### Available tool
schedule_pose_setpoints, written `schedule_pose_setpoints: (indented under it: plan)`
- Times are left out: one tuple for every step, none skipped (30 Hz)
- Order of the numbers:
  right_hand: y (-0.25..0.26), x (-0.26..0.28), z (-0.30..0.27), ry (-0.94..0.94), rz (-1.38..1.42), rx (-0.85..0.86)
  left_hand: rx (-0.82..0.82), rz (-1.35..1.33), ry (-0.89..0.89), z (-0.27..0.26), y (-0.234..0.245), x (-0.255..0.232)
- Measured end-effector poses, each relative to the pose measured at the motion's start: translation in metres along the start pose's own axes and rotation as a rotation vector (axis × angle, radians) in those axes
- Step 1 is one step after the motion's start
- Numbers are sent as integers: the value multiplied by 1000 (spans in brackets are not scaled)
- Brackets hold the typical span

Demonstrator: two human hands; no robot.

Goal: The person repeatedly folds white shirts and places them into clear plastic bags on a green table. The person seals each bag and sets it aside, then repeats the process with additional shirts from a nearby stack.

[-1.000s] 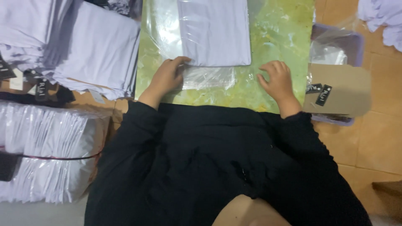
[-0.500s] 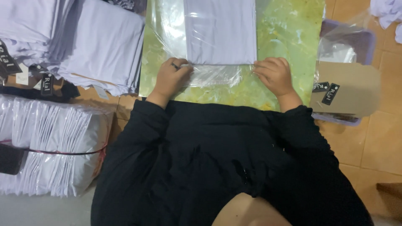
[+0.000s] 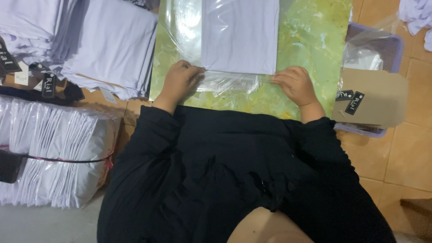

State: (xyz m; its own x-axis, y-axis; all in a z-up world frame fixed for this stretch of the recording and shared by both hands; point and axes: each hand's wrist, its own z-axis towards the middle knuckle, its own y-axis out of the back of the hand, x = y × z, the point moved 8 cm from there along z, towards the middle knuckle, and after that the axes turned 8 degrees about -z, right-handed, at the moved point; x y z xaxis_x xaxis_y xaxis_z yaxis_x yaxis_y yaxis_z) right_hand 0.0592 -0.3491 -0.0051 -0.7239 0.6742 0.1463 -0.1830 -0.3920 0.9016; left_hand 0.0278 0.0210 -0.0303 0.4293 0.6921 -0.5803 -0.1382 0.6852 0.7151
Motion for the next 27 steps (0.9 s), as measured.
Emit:
schedule_pose_setpoints:
  plan:
    - [-3, -3, -1, 0, 1, 1, 1, 0, 1, 1, 1, -1]
    - [-9, -9, -2, -48, 58, 30, 42, -32, 74, 2, -1, 4]
    - [-14, -16, -3, -95, 115, 59, 82, -63, 146, 4, -4, 9]
    - [-13, -13, 1, -95, 114, 60, 82, -64, 146, 9, -1, 4]
    - [-14, -20, 3, -226, 171, 90, 119, -63, 232, 12, -2, 6]
    - [-16, -26, 4, -358, 229, 119, 156, -63, 318, 15, -3, 7]
    - [-16, -24, 9, -358, 229, 119, 156, -63, 319, 20, -6, 9]
    - [-18, -27, 11, -429, 249, 127, 166, -73, 386, 24, -11, 16]
    - [-19, -29, 12, -500, 269, 135, 177, -84, 454, 26, -15, 23]
    - [-22, -29, 12, -500, 270, 136, 177, -83, 456, 30, -15, 20]
    - [-25, -32, 11, -555, 270, 132, 165, -104, 489, 33, -14, 20]
    - [-28, -36, 10, -610, 269, 127, 152, -125, 523, 36, -13, 20]
    - [-30, -34, 11, -612, 270, 128, 153, -125, 523, 37, -16, 22]
    - [-31, -36, 10, -660, 239, 122, 127, -112, 547, 38, -18, 25]
    - [-32, -37, 8, -711, 208, 119, 104, -99, 571, 37, -20, 29]
    - [-28, -33, 14, -714, 209, 122, 108, -100, 573, 39, -23, 29]
    - [-24, -31, 15, -773, 190, 130, 99, -79, 591, 38, -24, 30]
    - [-20, -28, 17, -831, 171, 138, 91, -58, 608, 38, -25, 31]
    - [-21, -30, 20, -833, 172, 138, 94, -57, 608, 40, -22, 25]
    - [-25, -32, 22, -865, 144, 200, 102, -83, 642, 41, -19, 20]
    - [-28, -35, 22, -896, 115, 262, 109, -111, 674, 42, -17, 15]
    - [-38, -38, 19, -898, 115, 261, 111, -110, 673, 41, -21, 11]
    - [-42, -41, 19, -852, 9, 253, 64, -66, 619, 43, -19, 5]
    - [-47, -43, 20, -805, -97, 245, 17, -23, 564, 45, -18, -2]
    - [-46, -36, 21, -804, -99, 243, 15, -24, 563, 41, -27, 3]
    - [-39, -27, 26, -757, -157, 169, -57, 110, 467, 41, -27, 1]
    - [-32, -17, 31, -707, -213, 97, -129, 242, 371, 40, -30, -3]
